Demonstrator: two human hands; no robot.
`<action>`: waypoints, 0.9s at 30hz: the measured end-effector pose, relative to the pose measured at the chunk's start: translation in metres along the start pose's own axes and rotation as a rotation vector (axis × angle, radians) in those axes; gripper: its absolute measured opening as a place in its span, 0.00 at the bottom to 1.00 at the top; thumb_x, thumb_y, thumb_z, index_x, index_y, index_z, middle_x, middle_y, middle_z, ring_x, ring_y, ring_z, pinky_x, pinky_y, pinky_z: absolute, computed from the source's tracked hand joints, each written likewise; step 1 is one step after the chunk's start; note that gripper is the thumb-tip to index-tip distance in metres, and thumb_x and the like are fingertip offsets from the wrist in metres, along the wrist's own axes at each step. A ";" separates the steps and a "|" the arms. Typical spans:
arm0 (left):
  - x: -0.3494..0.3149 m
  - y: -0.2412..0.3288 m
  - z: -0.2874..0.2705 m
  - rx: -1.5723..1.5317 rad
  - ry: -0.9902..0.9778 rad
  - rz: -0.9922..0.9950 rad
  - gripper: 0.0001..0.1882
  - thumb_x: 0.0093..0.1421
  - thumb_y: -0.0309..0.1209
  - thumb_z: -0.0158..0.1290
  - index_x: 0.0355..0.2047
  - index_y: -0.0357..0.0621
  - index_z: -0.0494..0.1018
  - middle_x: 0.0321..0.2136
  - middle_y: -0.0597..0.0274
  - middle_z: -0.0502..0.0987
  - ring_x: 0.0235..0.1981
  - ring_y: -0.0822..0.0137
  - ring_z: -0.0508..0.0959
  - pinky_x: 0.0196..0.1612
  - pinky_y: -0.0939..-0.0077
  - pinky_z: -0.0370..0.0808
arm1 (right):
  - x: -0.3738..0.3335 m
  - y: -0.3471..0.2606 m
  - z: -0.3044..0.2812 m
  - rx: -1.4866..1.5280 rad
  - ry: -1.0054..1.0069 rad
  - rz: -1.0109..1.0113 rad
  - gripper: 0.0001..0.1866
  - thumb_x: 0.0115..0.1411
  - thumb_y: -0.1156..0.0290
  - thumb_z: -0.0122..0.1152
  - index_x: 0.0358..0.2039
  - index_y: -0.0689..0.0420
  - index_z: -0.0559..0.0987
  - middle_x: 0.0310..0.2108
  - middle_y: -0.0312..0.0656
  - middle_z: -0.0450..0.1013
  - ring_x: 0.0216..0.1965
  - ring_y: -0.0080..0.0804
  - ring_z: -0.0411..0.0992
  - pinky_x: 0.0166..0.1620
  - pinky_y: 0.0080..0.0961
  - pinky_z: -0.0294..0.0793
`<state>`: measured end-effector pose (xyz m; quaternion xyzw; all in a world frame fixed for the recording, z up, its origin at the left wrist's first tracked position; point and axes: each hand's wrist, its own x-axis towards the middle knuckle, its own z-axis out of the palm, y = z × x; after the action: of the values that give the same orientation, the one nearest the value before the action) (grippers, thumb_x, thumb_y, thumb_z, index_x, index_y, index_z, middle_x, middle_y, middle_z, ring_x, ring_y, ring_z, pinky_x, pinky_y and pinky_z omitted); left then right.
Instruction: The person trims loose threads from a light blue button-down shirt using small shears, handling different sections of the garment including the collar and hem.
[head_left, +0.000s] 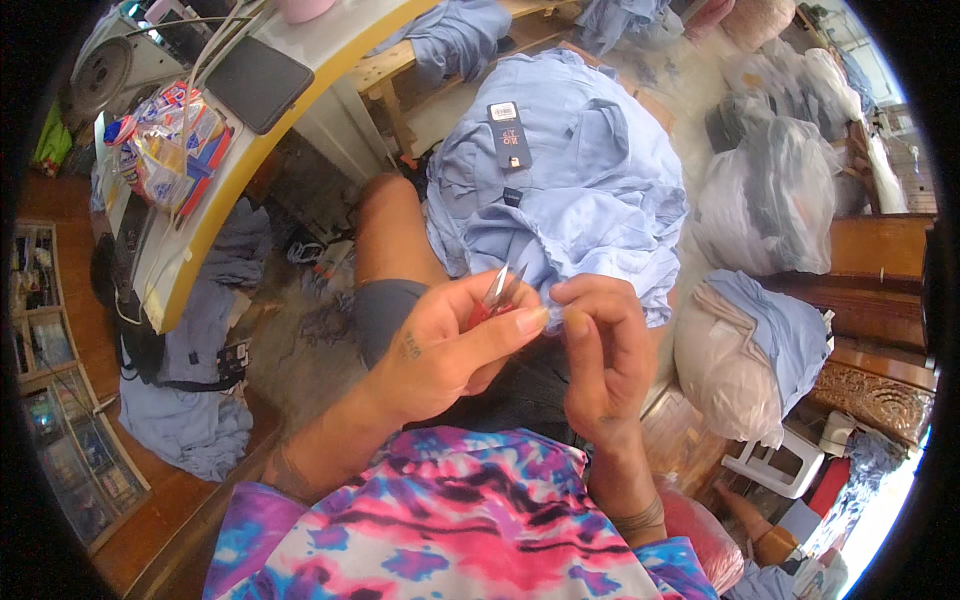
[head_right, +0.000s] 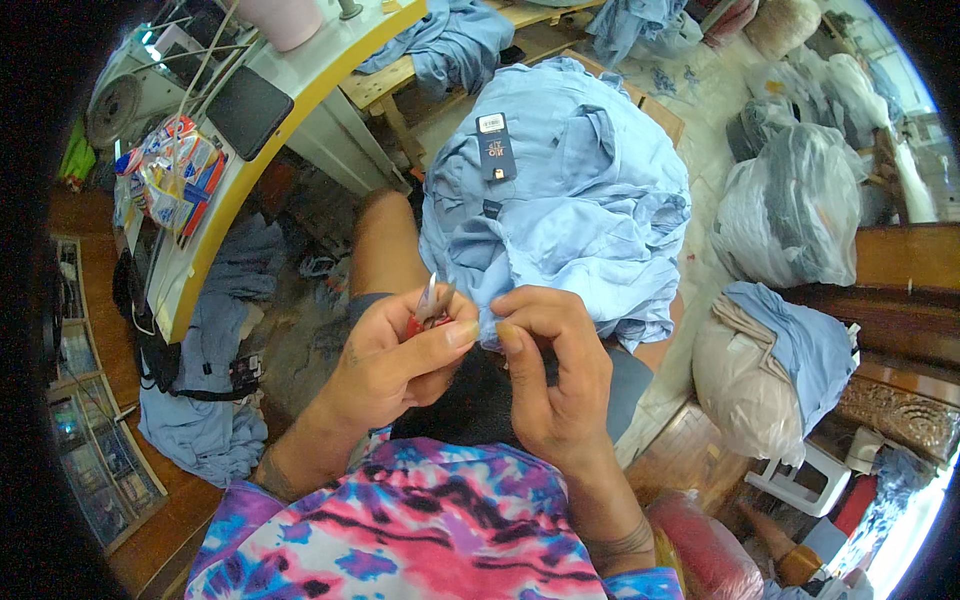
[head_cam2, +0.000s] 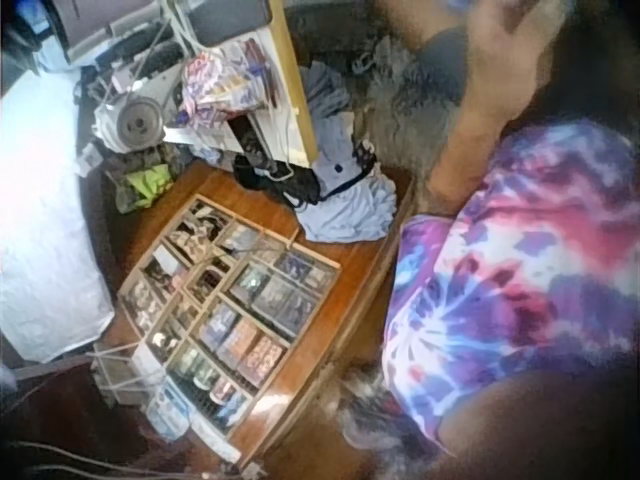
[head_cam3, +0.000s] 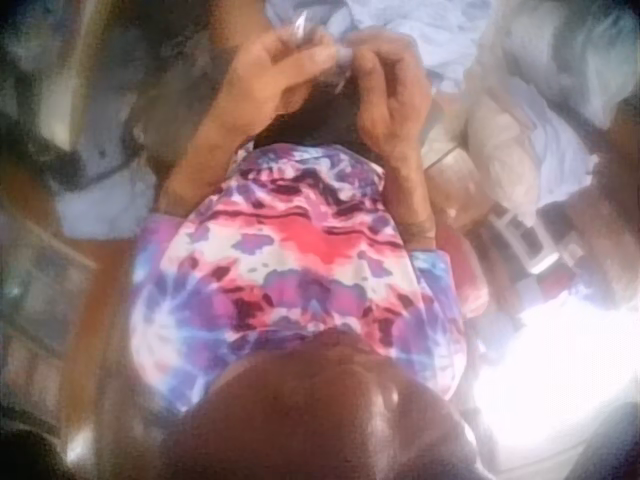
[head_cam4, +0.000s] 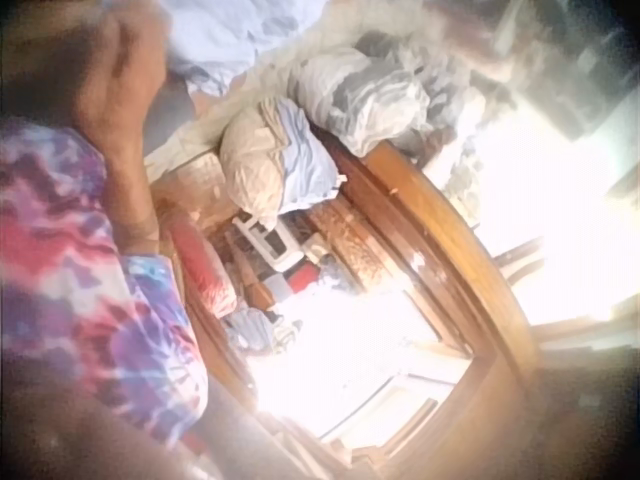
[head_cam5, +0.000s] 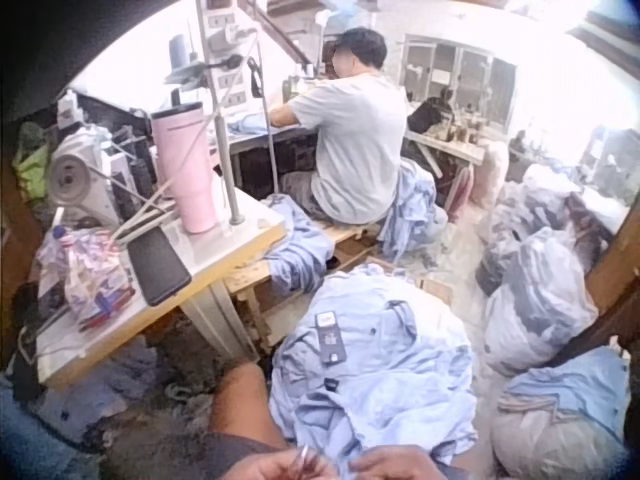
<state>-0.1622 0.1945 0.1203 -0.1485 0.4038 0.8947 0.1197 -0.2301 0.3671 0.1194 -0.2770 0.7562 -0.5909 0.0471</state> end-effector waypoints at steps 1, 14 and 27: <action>-0.001 -0.001 0.002 -0.057 -0.020 -0.010 0.09 0.71 0.34 0.55 0.40 0.42 0.70 0.17 0.76 0.63 0.11 0.83 0.56 0.14 0.84 0.52 | -0.001 -0.001 0.001 -0.049 0.038 -0.041 0.01 0.67 0.79 0.58 0.38 0.62 0.77 0.40 0.46 0.78 0.35 0.31 0.75 0.40 0.25 0.74; -0.009 -0.008 0.017 0.079 -0.001 0.264 0.08 0.71 0.32 0.54 0.41 0.40 0.72 0.20 0.75 0.67 0.17 0.84 0.61 0.21 0.85 0.57 | -0.015 -0.017 0.011 0.023 0.234 0.059 0.02 0.68 0.78 0.59 0.37 0.62 0.76 0.39 0.46 0.76 0.35 0.33 0.73 0.40 0.26 0.73; 0.022 0.040 0.044 0.797 -0.179 0.704 0.04 0.61 0.23 0.63 0.35 0.38 0.78 0.29 0.63 0.77 0.25 0.76 0.70 0.29 0.80 0.65 | -0.012 -0.019 -0.002 0.422 0.365 -0.024 0.06 0.74 0.73 0.50 0.43 0.62 0.72 0.43 0.42 0.72 0.41 0.21 0.66 0.47 0.20 0.67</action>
<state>-0.2036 0.2043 0.1678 0.1296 0.7258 0.6672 -0.1062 -0.2138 0.3715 0.1341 -0.1590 0.6089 -0.7761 -0.0400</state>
